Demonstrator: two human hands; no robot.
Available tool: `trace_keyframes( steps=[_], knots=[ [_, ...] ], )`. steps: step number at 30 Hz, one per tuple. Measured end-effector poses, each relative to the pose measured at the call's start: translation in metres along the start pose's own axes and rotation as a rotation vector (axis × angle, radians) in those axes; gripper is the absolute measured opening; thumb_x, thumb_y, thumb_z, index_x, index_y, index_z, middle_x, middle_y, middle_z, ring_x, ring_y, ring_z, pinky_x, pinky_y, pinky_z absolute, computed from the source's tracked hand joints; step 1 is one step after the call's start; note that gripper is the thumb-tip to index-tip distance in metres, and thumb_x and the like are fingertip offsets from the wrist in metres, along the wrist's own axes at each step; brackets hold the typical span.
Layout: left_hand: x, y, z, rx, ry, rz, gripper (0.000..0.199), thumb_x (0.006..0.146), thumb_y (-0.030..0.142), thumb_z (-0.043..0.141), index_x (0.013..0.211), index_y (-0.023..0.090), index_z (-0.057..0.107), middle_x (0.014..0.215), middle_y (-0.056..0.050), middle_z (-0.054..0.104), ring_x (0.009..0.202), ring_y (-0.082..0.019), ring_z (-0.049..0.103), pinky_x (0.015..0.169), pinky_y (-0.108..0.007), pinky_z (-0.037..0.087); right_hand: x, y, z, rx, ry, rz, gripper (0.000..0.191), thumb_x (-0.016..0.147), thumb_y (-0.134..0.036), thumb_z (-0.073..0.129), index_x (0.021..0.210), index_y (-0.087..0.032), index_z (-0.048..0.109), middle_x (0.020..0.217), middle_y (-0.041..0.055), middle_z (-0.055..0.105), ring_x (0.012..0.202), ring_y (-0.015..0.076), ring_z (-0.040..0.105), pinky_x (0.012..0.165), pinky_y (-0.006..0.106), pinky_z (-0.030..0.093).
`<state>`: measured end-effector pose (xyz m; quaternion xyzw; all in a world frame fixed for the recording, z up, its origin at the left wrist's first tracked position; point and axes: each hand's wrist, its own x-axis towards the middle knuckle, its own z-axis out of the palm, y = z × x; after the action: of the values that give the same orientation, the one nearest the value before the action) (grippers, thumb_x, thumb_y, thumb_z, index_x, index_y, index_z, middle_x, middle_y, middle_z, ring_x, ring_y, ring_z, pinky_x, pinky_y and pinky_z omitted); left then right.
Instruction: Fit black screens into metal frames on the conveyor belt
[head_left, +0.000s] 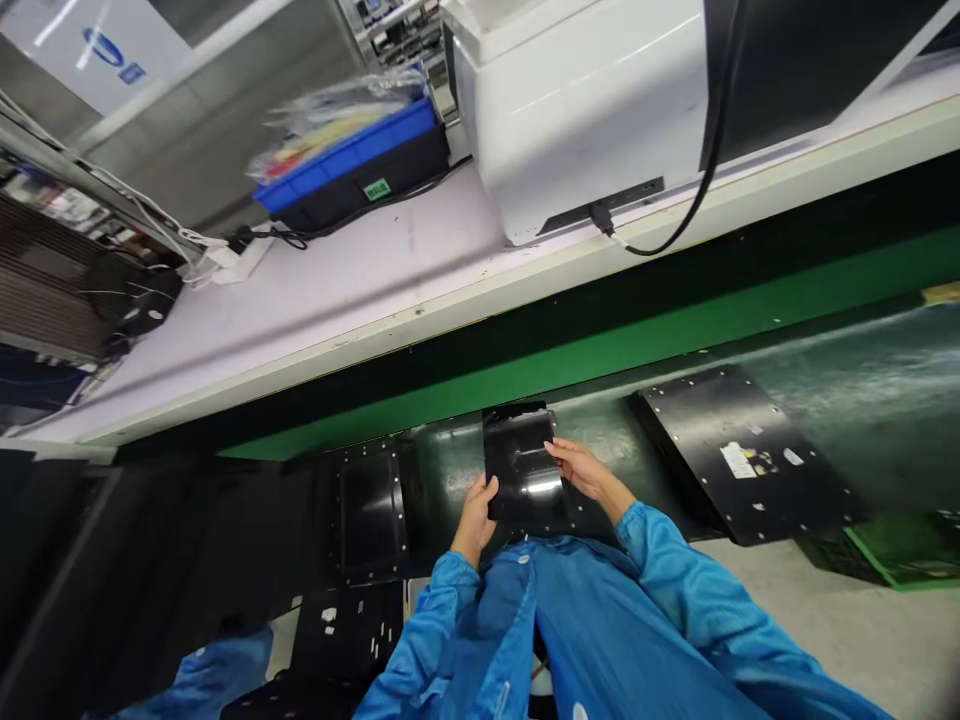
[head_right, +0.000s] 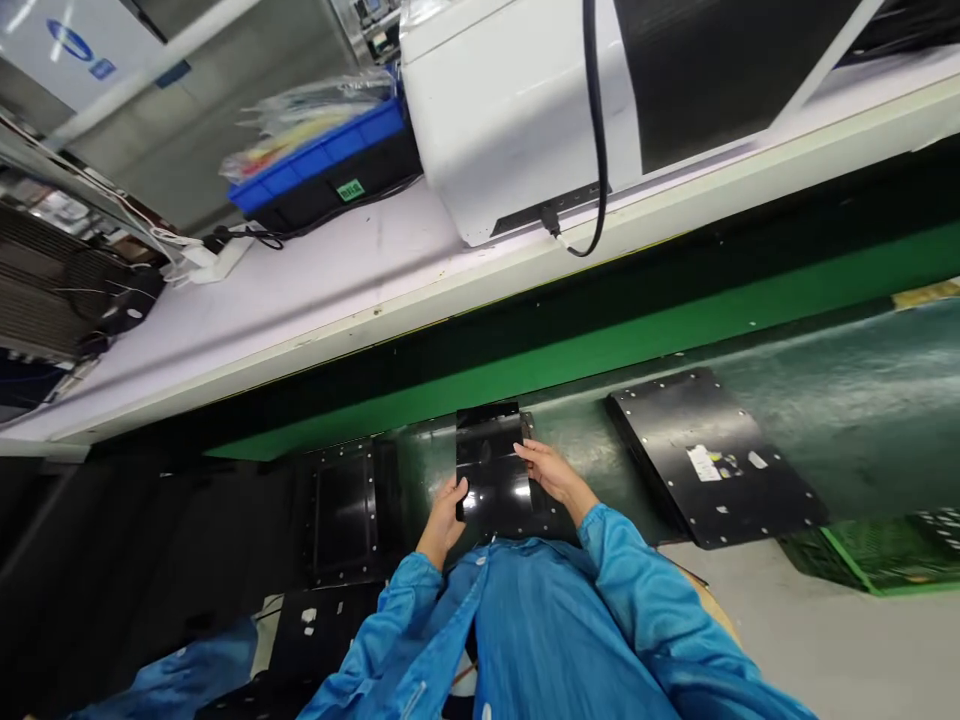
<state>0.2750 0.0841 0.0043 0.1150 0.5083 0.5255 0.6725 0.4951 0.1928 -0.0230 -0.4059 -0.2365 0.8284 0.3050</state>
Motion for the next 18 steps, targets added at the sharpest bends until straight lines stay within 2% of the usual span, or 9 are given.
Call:
trace_keyframes(
  steps=[2, 4, 7, 10, 12, 15, 17, 18],
  knots=[
    [-0.007, -0.012, -0.005, -0.011, 0.003, 0.002, 0.058, 0.074, 0.046, 0.095, 0.119, 0.018, 0.073, 0.115, -0.012, 0.081, 0.116, -0.029, 0.075, 0.109, -0.043, 0.056, -0.009, 0.011, -0.004, 0.021, 0.022, 0.052, 0.04, 0.082, -0.053, 0.087, 0.098, -0.021, 0.07, 0.094, 0.0035, 0.081, 0.082, 0.0159, 0.072, 0.08, 0.03, 0.058],
    [-0.012, -0.019, -0.009, -0.039, 0.034, 0.001, 0.055, 0.074, 0.045, 0.095, 0.117, 0.018, 0.073, 0.113, -0.011, 0.082, 0.115, -0.028, 0.076, 0.109, -0.043, 0.057, -0.017, 0.023, -0.006, 0.033, 0.064, 0.1, 0.043, 0.089, -0.062, 0.076, 0.1, -0.021, 0.07, 0.096, 0.0055, 0.081, 0.081, 0.0161, 0.072, 0.077, 0.029, 0.058],
    [-0.017, -0.02, -0.013, -0.093, 0.07, -0.01, 0.054, 0.074, 0.042, 0.095, 0.117, 0.019, 0.073, 0.112, -0.009, 0.082, 0.114, -0.028, 0.077, 0.109, -0.044, 0.058, -0.029, 0.042, -0.005, 0.026, 0.161, 0.189, 0.055, 0.095, -0.075, 0.058, 0.094, -0.02, 0.068, 0.087, 0.0069, 0.079, 0.072, 0.0144, 0.07, 0.067, 0.026, 0.056],
    [-0.022, -0.016, -0.016, -0.11, 0.106, 0.02, 0.054, 0.074, 0.042, 0.095, 0.117, 0.019, 0.073, 0.114, -0.01, 0.082, 0.115, -0.028, 0.077, 0.11, -0.046, 0.059, -0.041, 0.058, -0.003, -0.077, 0.237, 0.248, 0.064, 0.091, -0.082, 0.057, 0.087, -0.019, 0.067, 0.077, 0.0068, 0.075, 0.067, 0.0141, 0.068, 0.062, 0.025, 0.055],
    [-0.025, -0.016, -0.02, -0.11, 0.123, 0.057, 0.053, 0.076, 0.042, 0.094, 0.117, 0.019, 0.072, 0.115, -0.01, 0.082, 0.116, -0.028, 0.077, 0.111, -0.045, 0.058, -0.046, 0.064, 0.001, -0.138, 0.177, 0.303, 0.074, 0.088, -0.089, 0.051, 0.086, -0.018, 0.069, 0.079, 0.0101, 0.077, 0.07, 0.0171, 0.072, 0.062, 0.027, 0.057],
    [-0.029, -0.021, -0.027, -0.113, 0.134, 0.067, 0.054, 0.077, 0.042, 0.093, 0.121, 0.019, 0.072, 0.118, -0.011, 0.082, 0.116, -0.028, 0.077, 0.11, -0.045, 0.059, -0.048, 0.062, 0.009, -0.052, -0.066, 0.372, 0.087, 0.089, -0.094, 0.036, 0.093, -0.016, 0.071, 0.089, 0.0154, 0.08, 0.084, 0.0234, 0.078, 0.072, 0.032, 0.062],
    [-0.031, -0.029, -0.033, -0.096, 0.135, 0.031, 0.056, 0.076, 0.042, 0.094, 0.122, 0.019, 0.072, 0.116, -0.011, 0.082, 0.116, -0.029, 0.077, 0.109, -0.046, 0.059, -0.042, 0.058, 0.014, 0.062, -0.175, 0.35, 0.086, 0.091, -0.092, 0.033, 0.098, -0.016, 0.071, 0.091, 0.0147, 0.081, 0.091, 0.0256, 0.078, 0.081, 0.037, 0.064],
    [-0.032, -0.034, -0.036, -0.084, 0.134, 0.01, 0.057, 0.075, 0.043, 0.094, 0.121, 0.018, 0.072, 0.114, -0.011, 0.083, 0.115, -0.029, 0.077, 0.109, -0.046, 0.059, -0.037, 0.056, 0.015, 0.097, -0.185, 0.326, 0.083, 0.092, -0.091, 0.036, 0.1, -0.016, 0.071, 0.091, 0.0136, 0.081, 0.091, 0.0261, 0.078, 0.083, 0.039, 0.065]
  ],
)
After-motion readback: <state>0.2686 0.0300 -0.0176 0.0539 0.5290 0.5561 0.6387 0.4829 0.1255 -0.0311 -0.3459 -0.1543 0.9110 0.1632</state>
